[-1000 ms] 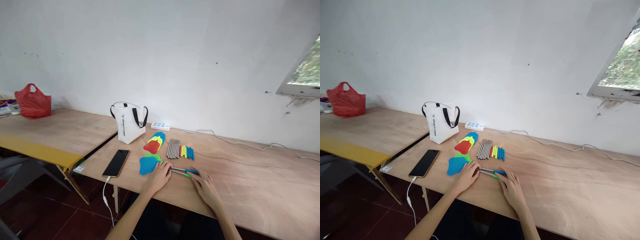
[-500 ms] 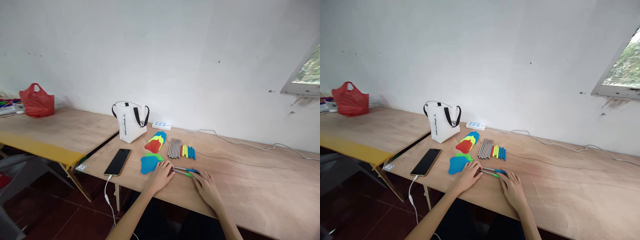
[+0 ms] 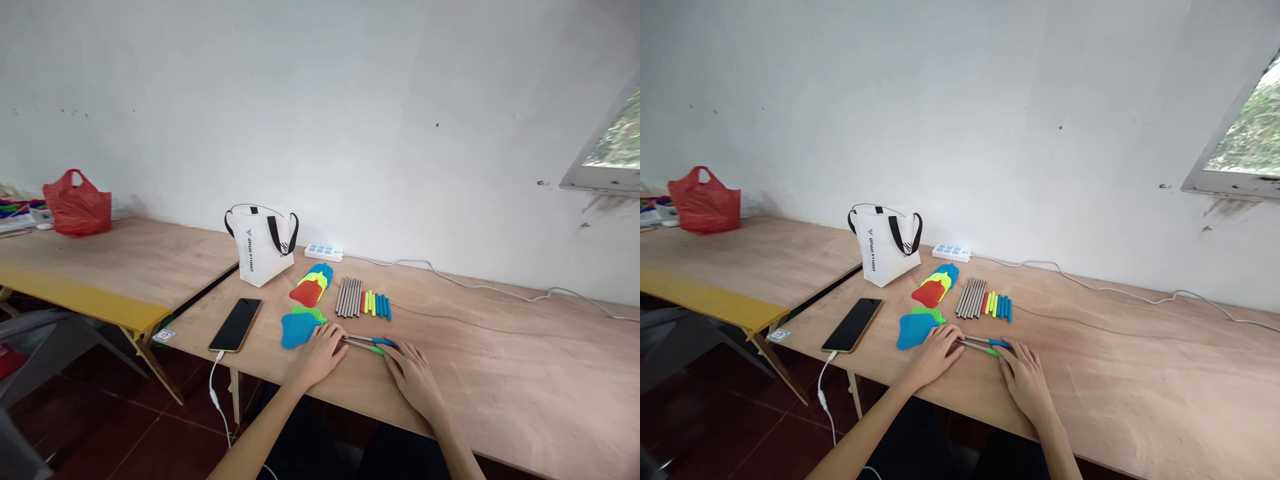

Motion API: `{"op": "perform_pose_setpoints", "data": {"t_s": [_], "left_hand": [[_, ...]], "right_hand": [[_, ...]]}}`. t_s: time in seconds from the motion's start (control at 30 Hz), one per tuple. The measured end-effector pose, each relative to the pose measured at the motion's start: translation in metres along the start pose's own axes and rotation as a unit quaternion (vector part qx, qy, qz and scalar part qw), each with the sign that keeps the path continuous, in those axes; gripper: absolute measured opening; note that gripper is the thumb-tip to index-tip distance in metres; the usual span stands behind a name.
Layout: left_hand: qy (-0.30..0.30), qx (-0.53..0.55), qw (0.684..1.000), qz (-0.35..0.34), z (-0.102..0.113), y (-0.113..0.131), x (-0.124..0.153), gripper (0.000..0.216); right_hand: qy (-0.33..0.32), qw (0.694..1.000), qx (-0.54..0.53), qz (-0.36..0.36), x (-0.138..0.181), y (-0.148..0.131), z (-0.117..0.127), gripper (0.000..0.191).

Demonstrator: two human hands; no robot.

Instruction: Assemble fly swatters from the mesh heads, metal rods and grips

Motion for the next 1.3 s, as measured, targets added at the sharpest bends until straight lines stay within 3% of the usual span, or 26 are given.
{"op": "perform_pose_setpoints", "data": {"t_s": [1.3], "left_hand": [[0.000, -0.007, 1.000, 0.003, -0.0023, -0.0015, -0.0022, 0.010]], "right_hand": [[0.018, 1.000, 0.013, 0.005, 0.0012, -0.0008, 0.0008, 0.036]]}}
Point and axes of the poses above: each hand's wrist, its own x-axis away from the middle knuckle, its own z-axis out of the back of the hand, y = z × x, the point moved 9 cm from there along -x, towards the middle knuckle, and after that the axes turned 7 degrees about x, right-handed, at the moved point
